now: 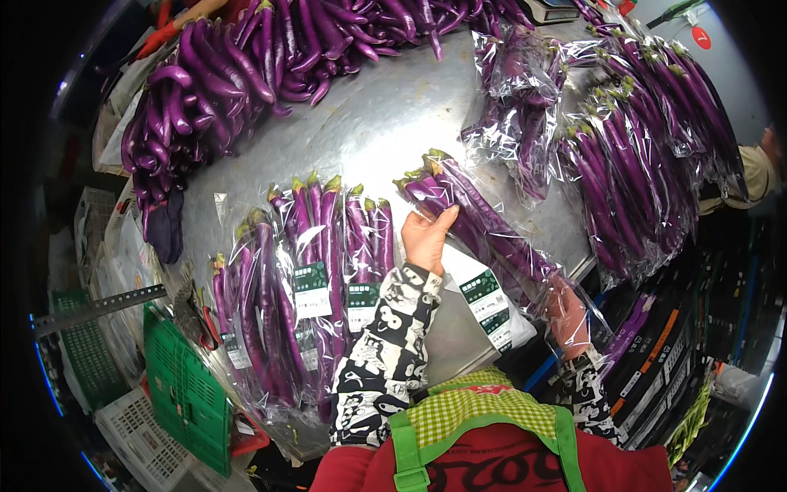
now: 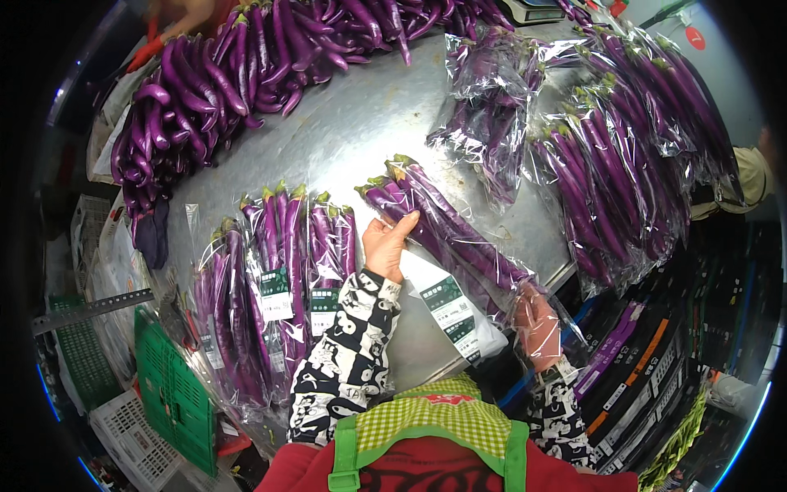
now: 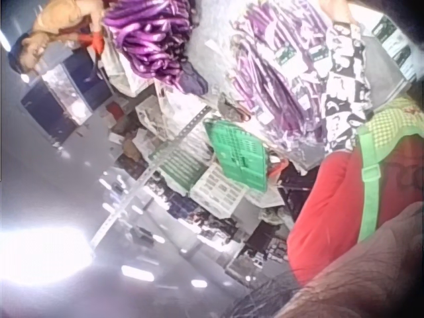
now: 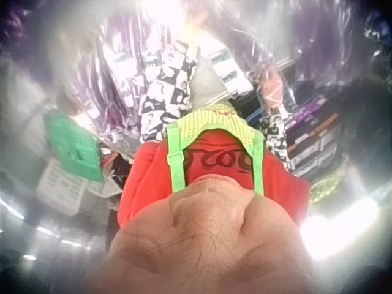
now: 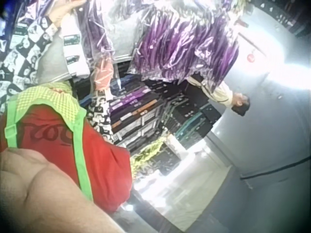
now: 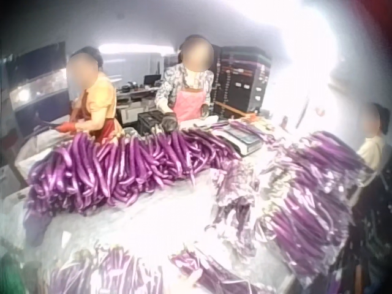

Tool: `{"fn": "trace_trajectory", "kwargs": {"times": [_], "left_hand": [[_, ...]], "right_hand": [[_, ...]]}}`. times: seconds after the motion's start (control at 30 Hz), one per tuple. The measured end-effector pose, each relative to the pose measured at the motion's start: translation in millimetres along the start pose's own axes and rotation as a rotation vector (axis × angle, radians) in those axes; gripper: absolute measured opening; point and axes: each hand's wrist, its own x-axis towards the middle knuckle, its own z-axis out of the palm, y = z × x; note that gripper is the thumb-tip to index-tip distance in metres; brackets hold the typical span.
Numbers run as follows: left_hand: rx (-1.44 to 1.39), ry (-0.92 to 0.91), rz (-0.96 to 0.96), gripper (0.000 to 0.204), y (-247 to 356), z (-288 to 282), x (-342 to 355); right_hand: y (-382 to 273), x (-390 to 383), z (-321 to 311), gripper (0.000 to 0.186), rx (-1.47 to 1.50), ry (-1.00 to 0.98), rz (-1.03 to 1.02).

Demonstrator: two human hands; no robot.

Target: The person organizes eggplants into bundles, places each bundle into a plastic bag, and secures labels around the bags.

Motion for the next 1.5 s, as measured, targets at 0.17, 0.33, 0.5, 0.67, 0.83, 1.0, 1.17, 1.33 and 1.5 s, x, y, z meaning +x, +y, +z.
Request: {"fn": "trace_trajectory", "kwargs": {"times": [0.17, 0.33, 0.5, 0.67, 0.83, 1.0, 1.17, 1.33, 1.5], "left_hand": [[0.016, 0.006, 0.115, 0.024, -4.5, 4.9, 2.8], [0.082, 0.007, 0.109, 0.034, 7.2, 6.1, -2.5], [0.169, 0.037, 0.050, 0.037, 8.7, 2.1, -1.1], [0.160, -0.011, 0.007, 0.030, 11.6, -2.2, -0.3], [0.138, 0.017, -0.088, 0.025, 16.3, -5.2, 0.6], [0.041, 0.003, -0.076, 0.026, 15.2, -7.1, 2.0], [0.077, -0.005, -0.037, 0.035, 1.3, -12.2, 10.8], [0.033, -0.027, -0.074, 0.016, 4.0, -13.7, 10.0], [0.014, -0.011, -0.116, 0.018, 13.7, -9.7, 2.6]], "right_hand": [[-3.8, 2.0, -2.4, 0.045, 0.103, -0.063, 0.109], [2.6, 12.6, 6.0, 0.050, -0.139, -0.027, -0.198], [-11.7, 38.5, 5.6, 0.048, -0.535, -0.078, -0.119], [-10.1, 48.6, 11.4, 0.048, -0.653, 0.018, -0.056], [-10.3, 43.9, -6.8, 0.039, -0.444, -0.009, -0.088], [-19.3, 35.4, -33.0, 0.025, 0.255, -0.214, 0.339], [-30.7, 23.7, -20.4, 0.031, 0.215, -0.173, 0.279], [-24.7, 19.4, -13.0, 0.045, 0.304, -0.146, 0.176], [-35.5, 12.2, -5.6, 0.040, 0.007, -0.062, 0.057]]}}
